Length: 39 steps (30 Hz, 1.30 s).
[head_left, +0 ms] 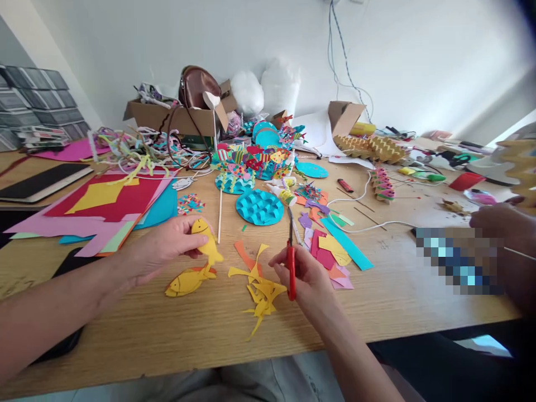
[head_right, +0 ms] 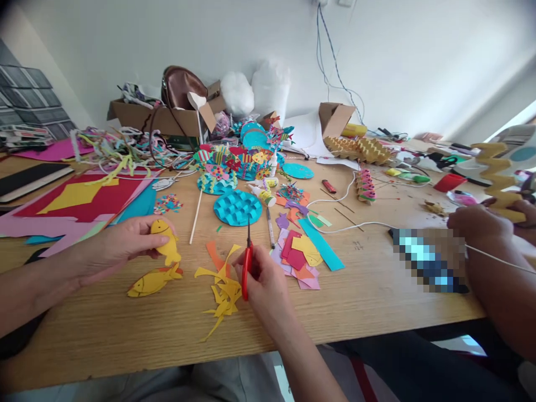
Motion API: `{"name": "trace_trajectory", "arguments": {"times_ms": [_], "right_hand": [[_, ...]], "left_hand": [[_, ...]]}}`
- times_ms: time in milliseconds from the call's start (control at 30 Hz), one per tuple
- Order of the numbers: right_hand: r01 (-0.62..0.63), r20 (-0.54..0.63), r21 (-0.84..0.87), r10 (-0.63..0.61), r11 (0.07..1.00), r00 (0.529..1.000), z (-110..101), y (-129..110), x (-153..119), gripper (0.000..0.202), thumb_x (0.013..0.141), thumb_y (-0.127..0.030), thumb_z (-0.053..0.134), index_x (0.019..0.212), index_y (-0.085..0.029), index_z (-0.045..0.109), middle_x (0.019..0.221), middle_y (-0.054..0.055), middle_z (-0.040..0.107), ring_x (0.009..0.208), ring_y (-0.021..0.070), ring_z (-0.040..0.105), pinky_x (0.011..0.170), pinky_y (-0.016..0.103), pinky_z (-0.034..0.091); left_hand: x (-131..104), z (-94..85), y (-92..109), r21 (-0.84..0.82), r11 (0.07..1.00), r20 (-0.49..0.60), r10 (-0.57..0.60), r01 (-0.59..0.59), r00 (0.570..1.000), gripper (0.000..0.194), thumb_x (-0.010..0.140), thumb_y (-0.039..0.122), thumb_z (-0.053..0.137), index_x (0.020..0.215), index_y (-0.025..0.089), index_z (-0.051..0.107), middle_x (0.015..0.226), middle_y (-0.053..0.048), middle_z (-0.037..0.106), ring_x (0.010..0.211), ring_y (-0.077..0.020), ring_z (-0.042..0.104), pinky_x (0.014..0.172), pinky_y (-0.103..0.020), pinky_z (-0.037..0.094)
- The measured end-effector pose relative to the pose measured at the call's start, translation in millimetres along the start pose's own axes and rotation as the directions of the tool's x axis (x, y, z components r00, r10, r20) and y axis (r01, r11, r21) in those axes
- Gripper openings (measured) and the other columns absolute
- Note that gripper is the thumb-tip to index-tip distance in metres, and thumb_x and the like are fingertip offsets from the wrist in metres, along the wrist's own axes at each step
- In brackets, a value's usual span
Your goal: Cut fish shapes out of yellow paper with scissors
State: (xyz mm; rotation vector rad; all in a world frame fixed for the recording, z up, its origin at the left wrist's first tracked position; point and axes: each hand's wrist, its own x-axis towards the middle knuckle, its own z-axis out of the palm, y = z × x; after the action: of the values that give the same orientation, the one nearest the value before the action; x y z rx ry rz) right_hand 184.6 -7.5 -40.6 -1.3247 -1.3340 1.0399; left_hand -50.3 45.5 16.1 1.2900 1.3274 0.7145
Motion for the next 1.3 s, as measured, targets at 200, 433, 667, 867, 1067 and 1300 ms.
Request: {"name": "trace_trajectory", "arguments": {"times_ms": [200, 433, 667, 867, 1067, 1300], "right_hand": [[0.008, 0.021, -0.049, -0.007, 0.999, 1.0, -7, 0, -9, 0.011, 0.074, -0.029, 0.065, 0.073, -0.02, 0.059, 0.066, 0.0, 0.061, 0.055, 0.0146, 0.049, 0.048, 0.025, 0.037], [-0.006, 0.01, -0.045, 0.006, 0.999, 1.0, -11, 2, -17, 0.014, 0.076, -0.032, 0.066, 0.077, -0.02, 0.06, 0.071, 0.001, 0.063, 0.056, 0.0148, 0.049, 0.05, 0.026, 0.037], [0.007, -0.002, -0.026, -0.007, 1.0, 1.0, -16, 7, -25, 0.013, 0.077, -0.031, 0.065, 0.074, -0.02, 0.059, 0.07, 0.001, 0.063, 0.054, 0.0143, 0.048, 0.048, 0.026, 0.035], [0.006, 0.036, -0.078, -0.003, 0.997, 0.999, -20, 12, -27, 0.011, 0.077, -0.031, 0.063, 0.076, -0.02, 0.059, 0.066, 0.001, 0.06, 0.059, 0.0171, 0.05, 0.051, 0.027, 0.036], [-0.05, 0.075, -0.075, 0.056, 0.996, 0.996, -21, 18, -31, 0.014, 0.079, -0.034, 0.061, 0.081, -0.02, 0.057, 0.067, -0.001, 0.055, 0.062, 0.017, 0.048, 0.054, 0.027, 0.035], [-0.058, 0.067, -0.051, 0.061, 0.997, 0.996, -32, 26, -39, 0.016, 0.081, -0.035, 0.059, 0.081, -0.019, 0.056, 0.066, -0.003, 0.049, 0.058, 0.0147, 0.042, 0.052, 0.026, 0.031]], "left_hand": [[-6, -16.8, -19, 0.144, 0.984, -0.007, -0.102, 0.102, 0.995, 0.01, 0.06, 0.022, 0.068, 0.063, 0.021, 0.059, 0.055, 0.004, 0.057, 0.056, -0.0156, 0.056, 0.052, -0.024, 0.044], [-9, -22.7, -37, 0.201, 0.974, -0.021, -0.097, 0.1, 0.995, 0.009, 0.062, 0.027, 0.065, 0.063, 0.017, 0.066, 0.057, 0.001, 0.059, 0.052, -0.0128, 0.05, 0.048, -0.021, 0.036], [-12, -22.5, -50, 0.241, 0.965, -0.022, -0.105, 0.107, 0.994, 0.013, 0.064, 0.026, 0.06, 0.065, 0.022, 0.048, 0.051, 0.007, 0.054, 0.045, -0.014, 0.055, 0.046, -0.024, 0.043], [-16, -16.2, -56, 0.466, 0.879, -0.017, -0.104, 0.1, 0.994, 0.012, 0.069, 0.027, 0.05, 0.063, 0.024, 0.04, 0.052, 0.006, 0.05, 0.044, -0.0153, 0.056, 0.042, -0.024, 0.041], [-17, -27.5, -61, 0.789, 0.594, 0.12, 0.1, -0.156, 0.988, 0.009, 0.073, 0.026, 0.052, 0.066, 0.022, 0.055, 0.073, 0.0, 0.057, 0.072, -0.0195, 0.057, 0.065, -0.029, 0.043], [-27, -30.9, -57, 0.927, 0.276, 0.235, 0.104, -0.255, 0.966, 0.02, 0.077, 0.027, 0.052, 0.092, 0.024, 0.065, 0.097, -0.005, 0.062, 0.079, -0.0218, 0.062, 0.068, -0.03, 0.044]]}}
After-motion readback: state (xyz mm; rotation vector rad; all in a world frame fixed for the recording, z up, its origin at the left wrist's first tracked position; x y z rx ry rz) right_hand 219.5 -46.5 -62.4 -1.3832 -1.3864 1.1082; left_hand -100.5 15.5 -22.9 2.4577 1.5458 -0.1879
